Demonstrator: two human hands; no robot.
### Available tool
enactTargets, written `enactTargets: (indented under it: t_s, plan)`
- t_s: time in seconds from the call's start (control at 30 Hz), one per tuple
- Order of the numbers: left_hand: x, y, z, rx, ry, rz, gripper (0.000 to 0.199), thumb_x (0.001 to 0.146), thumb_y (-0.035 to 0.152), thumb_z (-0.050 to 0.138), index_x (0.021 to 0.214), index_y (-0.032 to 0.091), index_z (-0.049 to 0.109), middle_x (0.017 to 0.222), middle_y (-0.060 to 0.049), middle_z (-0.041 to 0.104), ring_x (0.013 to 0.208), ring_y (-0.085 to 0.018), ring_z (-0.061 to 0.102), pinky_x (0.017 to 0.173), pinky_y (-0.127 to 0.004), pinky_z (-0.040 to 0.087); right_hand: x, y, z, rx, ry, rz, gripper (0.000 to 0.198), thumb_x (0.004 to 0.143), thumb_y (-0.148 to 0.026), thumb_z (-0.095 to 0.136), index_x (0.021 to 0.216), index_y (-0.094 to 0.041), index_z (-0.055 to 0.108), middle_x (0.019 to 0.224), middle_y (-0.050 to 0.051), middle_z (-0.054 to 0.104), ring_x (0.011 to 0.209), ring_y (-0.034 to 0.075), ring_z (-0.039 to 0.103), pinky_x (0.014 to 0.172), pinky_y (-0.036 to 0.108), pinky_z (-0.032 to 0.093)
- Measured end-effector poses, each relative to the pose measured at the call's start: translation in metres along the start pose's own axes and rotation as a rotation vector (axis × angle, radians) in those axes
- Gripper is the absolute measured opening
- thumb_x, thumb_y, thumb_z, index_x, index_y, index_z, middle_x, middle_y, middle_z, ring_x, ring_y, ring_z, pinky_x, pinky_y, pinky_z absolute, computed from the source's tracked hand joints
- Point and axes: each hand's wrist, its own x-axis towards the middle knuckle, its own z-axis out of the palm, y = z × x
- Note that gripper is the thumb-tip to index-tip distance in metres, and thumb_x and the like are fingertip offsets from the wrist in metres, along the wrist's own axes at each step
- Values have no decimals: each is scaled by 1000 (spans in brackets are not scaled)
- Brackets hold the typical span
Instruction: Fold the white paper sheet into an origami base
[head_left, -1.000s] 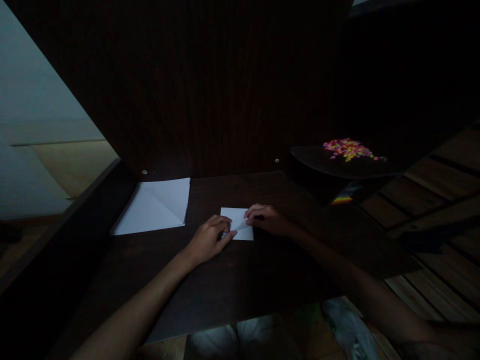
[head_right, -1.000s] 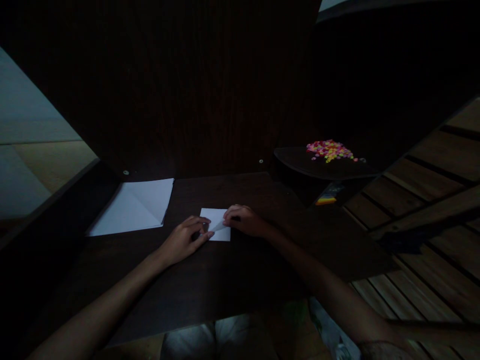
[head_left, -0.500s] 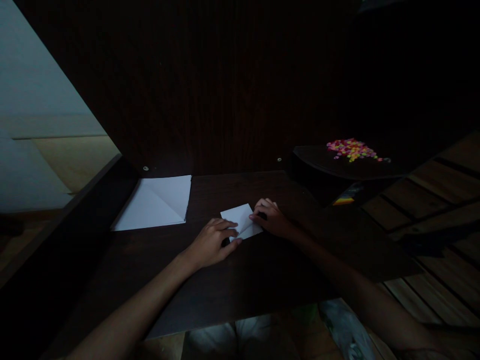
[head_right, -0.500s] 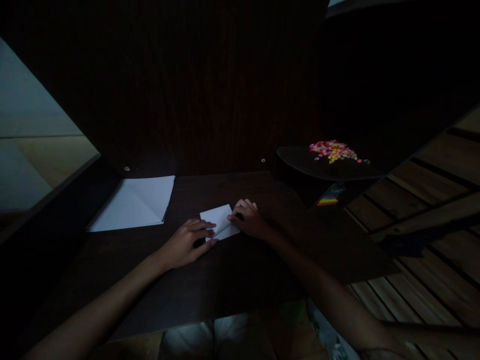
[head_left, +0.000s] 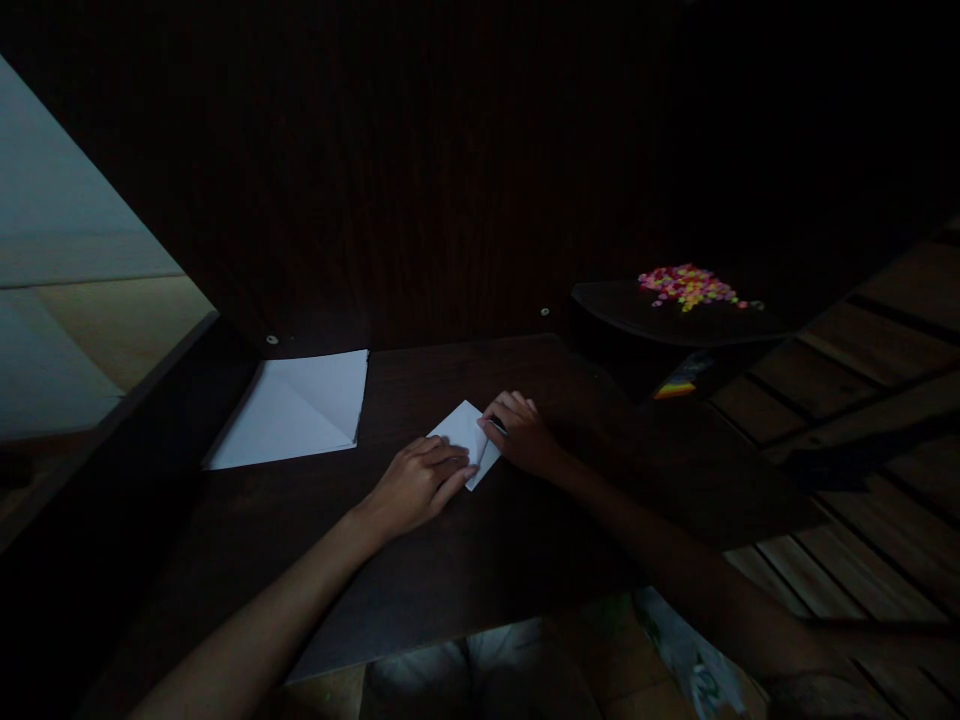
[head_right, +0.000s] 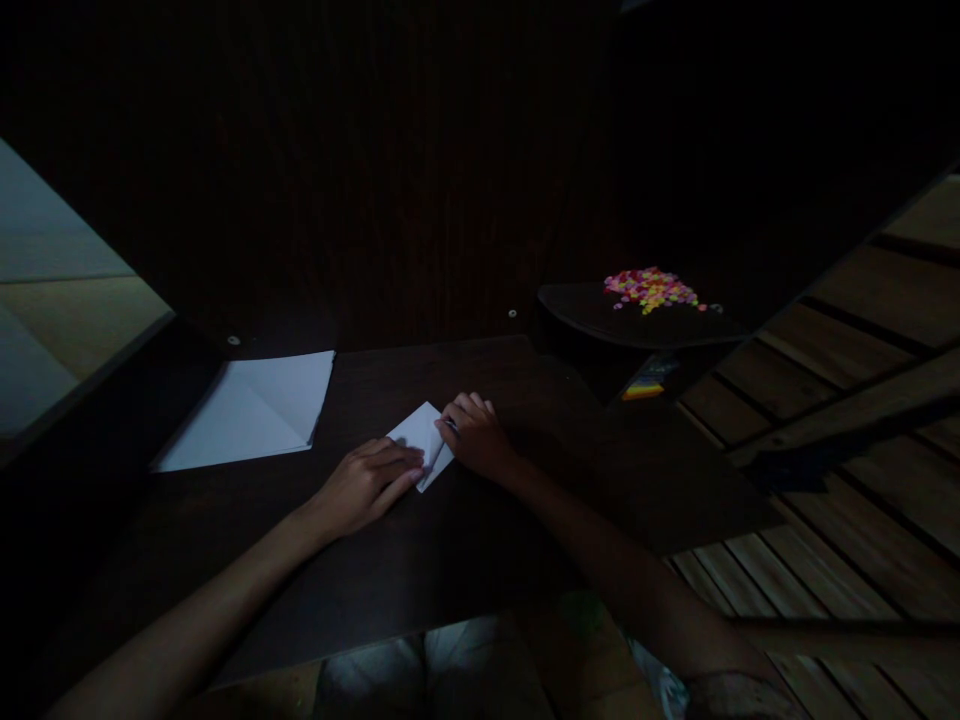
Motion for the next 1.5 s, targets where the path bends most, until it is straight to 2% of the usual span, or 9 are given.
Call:
enactTargets:
  t_s: [0.1, 0.27, 0.43, 0.67, 0.77, 0.93, 1.2, 1.37, 1.5]
  plan:
    - [4, -3, 2, -121, 42, -123, 20, 96, 32, 51, 105, 19, 62, 104, -8, 68, 97, -22, 62, 90, -39, 49, 0, -5, 0, -32, 0, -23, 14, 94, -25, 50, 88, -21, 62, 94, 9, 61, 92, 26, 51, 80, 39, 37]
    - [3, -6, 9, -64, 79, -235, 48, 87, 37, 62, 129, 18, 48, 123, -13, 60, 112, -29, 56, 100, -48, 44, 0, -12, -1, -59, 17, -48, 15, 95, -25, 47, 98, -21, 62, 99, 11, 61, 94, 28, 51, 81, 41, 40]
    - [0, -6, 13, 121, 53, -226, 47, 91, 44, 54, 129, 17, 54, 134, -15, 55, 126, -34, 48, 105, -52, 40, 1, -10, -6, 83, 42, -105, 19, 96, -23, 44, 99, -20, 62, 100, 11, 61, 95, 26, 54, 87, 42, 44]
    - [-3, -8, 14, 135, 39, -249, 54, 91, 47, 54, 131, 12, 54, 137, -19, 53, 132, -36, 44, 108, -52, 40, -6, 3, -10, 379, 17, -135, 27, 97, -28, 48, 121, -23, 58, 119, 8, 63, 111, 22, 60, 97, 38, 48]
    - [-4, -8, 13, 94, 18, -244, 60, 90, 48, 55, 136, 10, 50, 144, -20, 47, 138, -36, 38, 113, -52, 34, -6, 1, -9, 386, 62, -142, 31, 94, -31, 54, 124, -23, 58, 121, 9, 63, 114, 23, 59, 98, 40, 48]
    - [-4, -8, 13, 55, -53, -226, 65, 93, 50, 50, 141, 7, 42, 150, -22, 38, 142, -33, 30, 117, -52, 27, -6, -2, -10, 392, 91, -239, 20, 95, -26, 51, 109, -22, 65, 107, 9, 65, 102, 22, 61, 91, 41, 51]
    - [-6, -10, 15, 85, -72, -218, 66, 95, 53, 45, 143, 10, 39, 152, -20, 36, 144, -30, 28, 118, -49, 28, -10, 4, -10, 464, 55, -340, 21, 96, -21, 50, 110, -22, 65, 116, 10, 64, 108, 21, 61, 92, 41, 52]
    - [-7, -11, 14, 77, -66, -199, 65, 95, 53, 45, 144, 11, 37, 153, -19, 34, 144, -30, 26, 117, -50, 29, -10, 4, -11, 445, 18, -384, 29, 96, -20, 50, 122, -23, 62, 127, 11, 63, 117, 23, 58, 97, 46, 50]
    - [-6, -11, 14, 80, -82, -202, 68, 95, 53, 44, 144, 7, 36, 153, -22, 31, 144, -30, 25, 117, -50, 27, -10, 5, -10, 411, -30, -407, 39, 95, -26, 54, 133, -21, 55, 136, 14, 58, 127, 25, 53, 102, 49, 47]
